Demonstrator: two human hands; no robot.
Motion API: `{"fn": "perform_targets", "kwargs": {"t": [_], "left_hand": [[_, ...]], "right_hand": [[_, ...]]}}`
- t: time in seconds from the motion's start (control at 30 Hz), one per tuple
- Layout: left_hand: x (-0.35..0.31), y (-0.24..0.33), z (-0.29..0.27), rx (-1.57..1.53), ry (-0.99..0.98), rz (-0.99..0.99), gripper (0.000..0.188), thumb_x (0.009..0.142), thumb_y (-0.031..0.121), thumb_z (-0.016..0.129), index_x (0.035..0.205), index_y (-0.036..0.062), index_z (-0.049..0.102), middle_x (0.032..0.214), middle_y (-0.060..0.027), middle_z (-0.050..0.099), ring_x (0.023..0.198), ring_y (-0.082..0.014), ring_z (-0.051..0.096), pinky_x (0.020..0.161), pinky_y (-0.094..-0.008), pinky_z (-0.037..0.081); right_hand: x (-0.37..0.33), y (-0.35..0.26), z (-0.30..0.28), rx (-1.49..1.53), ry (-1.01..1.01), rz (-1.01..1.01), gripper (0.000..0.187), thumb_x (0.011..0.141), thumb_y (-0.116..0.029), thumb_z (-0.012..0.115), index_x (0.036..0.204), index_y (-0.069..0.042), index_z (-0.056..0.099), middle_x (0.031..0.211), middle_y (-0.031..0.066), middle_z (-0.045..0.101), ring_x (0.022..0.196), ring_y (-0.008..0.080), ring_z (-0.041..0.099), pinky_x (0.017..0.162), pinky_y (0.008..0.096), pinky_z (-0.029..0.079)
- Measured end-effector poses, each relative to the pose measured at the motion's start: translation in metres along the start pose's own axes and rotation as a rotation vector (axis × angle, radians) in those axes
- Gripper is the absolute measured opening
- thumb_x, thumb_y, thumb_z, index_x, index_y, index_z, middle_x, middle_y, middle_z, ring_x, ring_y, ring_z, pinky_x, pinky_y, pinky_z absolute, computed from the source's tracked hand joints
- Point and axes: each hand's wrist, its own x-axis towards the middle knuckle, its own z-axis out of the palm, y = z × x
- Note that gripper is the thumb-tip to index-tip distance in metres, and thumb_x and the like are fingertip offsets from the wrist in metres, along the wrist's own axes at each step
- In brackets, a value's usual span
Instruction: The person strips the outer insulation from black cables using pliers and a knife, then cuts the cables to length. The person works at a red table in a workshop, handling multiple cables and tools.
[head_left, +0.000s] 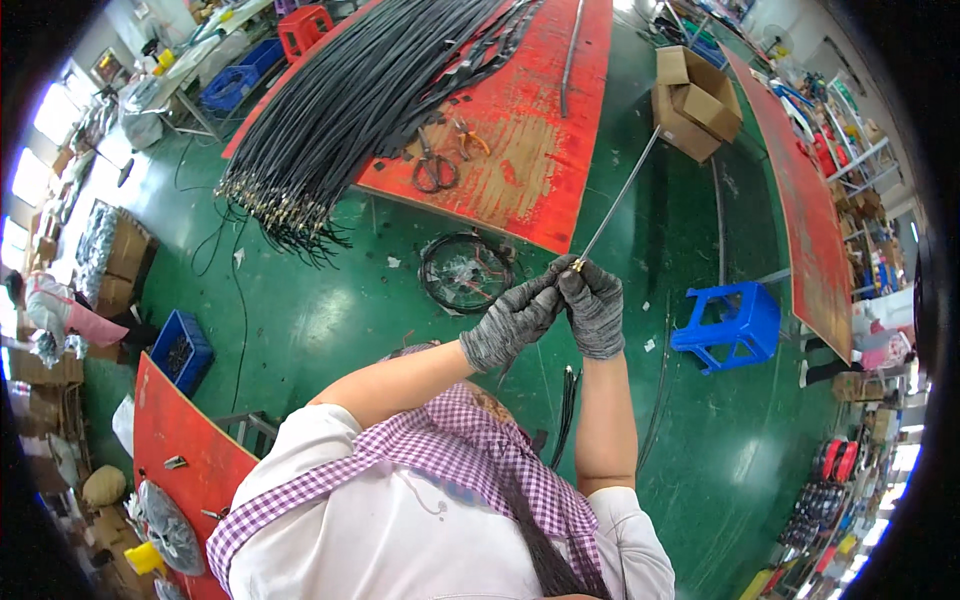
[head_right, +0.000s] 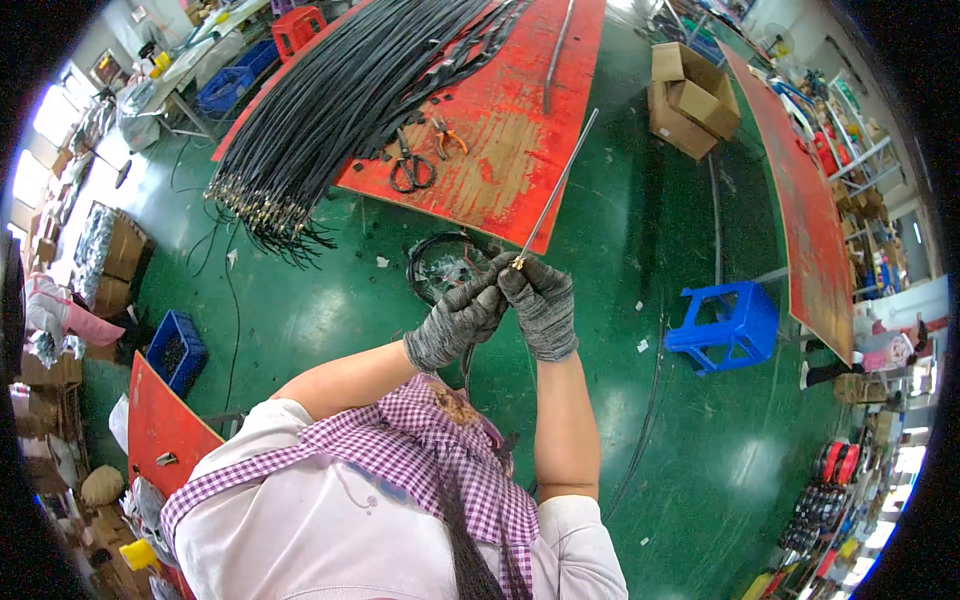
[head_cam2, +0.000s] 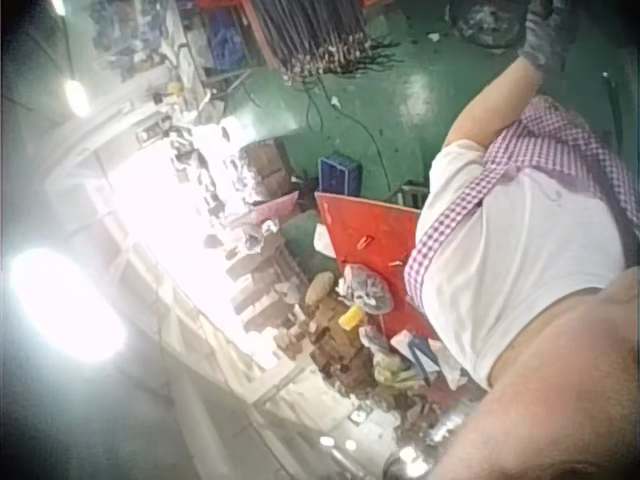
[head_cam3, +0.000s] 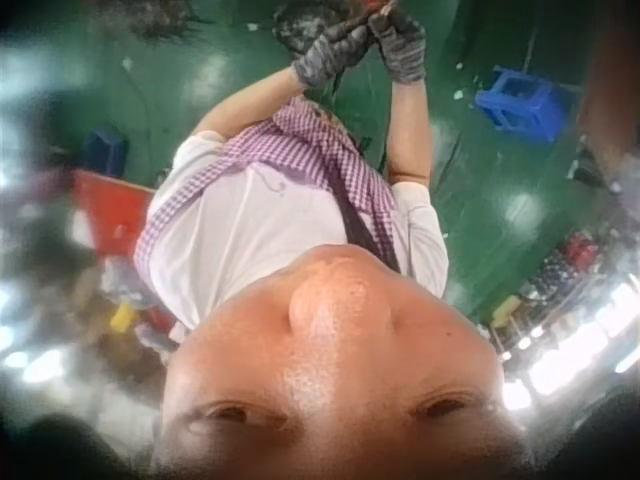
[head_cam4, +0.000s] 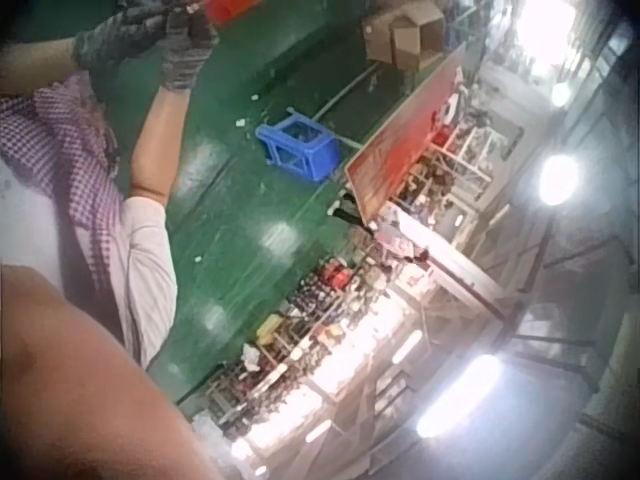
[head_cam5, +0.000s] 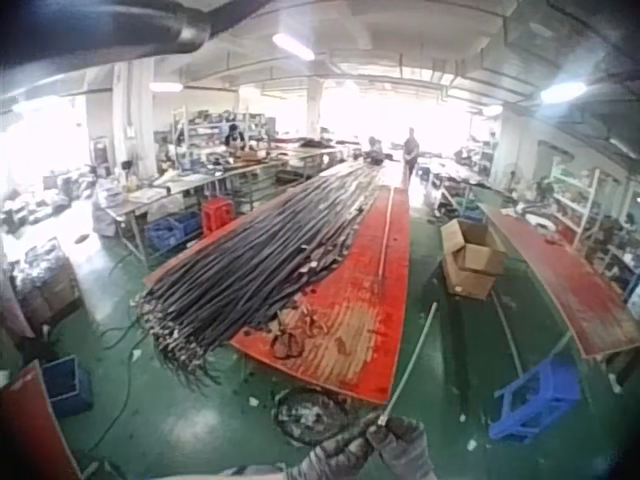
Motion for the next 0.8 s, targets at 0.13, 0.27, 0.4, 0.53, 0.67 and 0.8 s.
{"fn": "perform_targets", "kwargs": {"t": [0.13, 0.27, 0.4, 0.53, 0.67, 0.8], "left_hand": [[0.003, -0.009, -0.014, -0.009, 0.112, -0.088, 0.031, 0.086, 0.024, 0.041, 0.114, 0.0089, 0.043, 0.074, 0.0038, 0.047, 0.052, -0.0040, 0.036, 0.045, -0.0179, 0.029], [0.014, -0.009, -0.032, 0.035, 0.064, -0.157, 0.029, 0.086, 0.025, 0.041, 0.110, 0.0088, 0.045, 0.073, 0.0021, 0.047, 0.053, -0.0048, 0.037, 0.045, -0.0180, 0.030], [0.037, -0.001, -0.061, -0.148, -0.045, -0.238, 0.029, 0.086, 0.023, 0.042, 0.112, 0.0101, 0.044, 0.071, 0.0028, 0.047, 0.053, -0.0041, 0.037, 0.046, -0.0174, 0.030], [0.067, 0.015, -0.084, -0.210, 0.109, -0.196, 0.030, 0.085, 0.021, 0.043, 0.114, 0.0100, 0.043, 0.070, 0.0045, 0.047, 0.051, -0.0032, 0.038, 0.045, -0.0169, 0.030], [0.114, 0.034, -0.142, -0.237, 0.145, -0.327, 0.031, 0.084, 0.016, 0.046, 0.114, 0.0075, 0.044, 0.069, 0.0043, 0.048, 0.051, -0.0048, 0.043, 0.044, -0.0170, 0.033], [0.140, -0.007, -0.250, -0.322, 0.264, -0.300, 0.020, 0.084, 0.017, 0.044, 0.102, 0.0089, 0.049, 0.068, 0.0031, 0.049, 0.049, -0.0058, 0.043, 0.042, -0.0182, 0.033]], "right_hand": [[0.002, 0.026, -0.003, 0.067, -0.003, 0.135, 0.024, 0.072, -0.023, 0.063, 0.083, -0.003, 0.060, 0.071, 0.0013, 0.058, 0.062, 0.0072, 0.050, 0.053, 0.0191, 0.039], [0.013, 0.028, -0.006, 0.096, 0.003, 0.312, 0.018, 0.072, -0.019, 0.063, 0.083, -0.005, 0.061, 0.069, 0.0001, 0.058, 0.061, 0.0066, 0.050, 0.053, 0.0195, 0.040], [0.037, 0.051, -0.001, 0.066, 0.012, 0.239, 0.019, 0.072, -0.020, 0.063, 0.084, -0.006, 0.061, 0.069, -0.0009, 0.057, 0.057, 0.0043, 0.047, 0.050, 0.0180, 0.037], [0.077, 0.075, 0.017, 0.039, 0.094, 0.261, 0.022, 0.072, -0.022, 0.063, 0.085, -0.005, 0.060, 0.073, 0.0003, 0.058, 0.064, 0.0076, 0.050, 0.058, 0.0206, 0.040], [0.131, 0.114, 0.042, -0.115, 0.124, 0.369, 0.026, 0.072, -0.024, 0.063, 0.088, -0.004, 0.059, 0.078, 0.0006, 0.058, 0.072, 0.0103, 0.052, 0.066, 0.0230, 0.042], [0.201, 0.172, 0.041, -0.079, 0.176, 0.520, 0.032, 0.074, -0.029, 0.060, 0.094, -0.004, 0.057, 0.077, 0.0016, 0.058, 0.071, 0.0100, 0.052, 0.065, 0.0237, 0.043]]}}
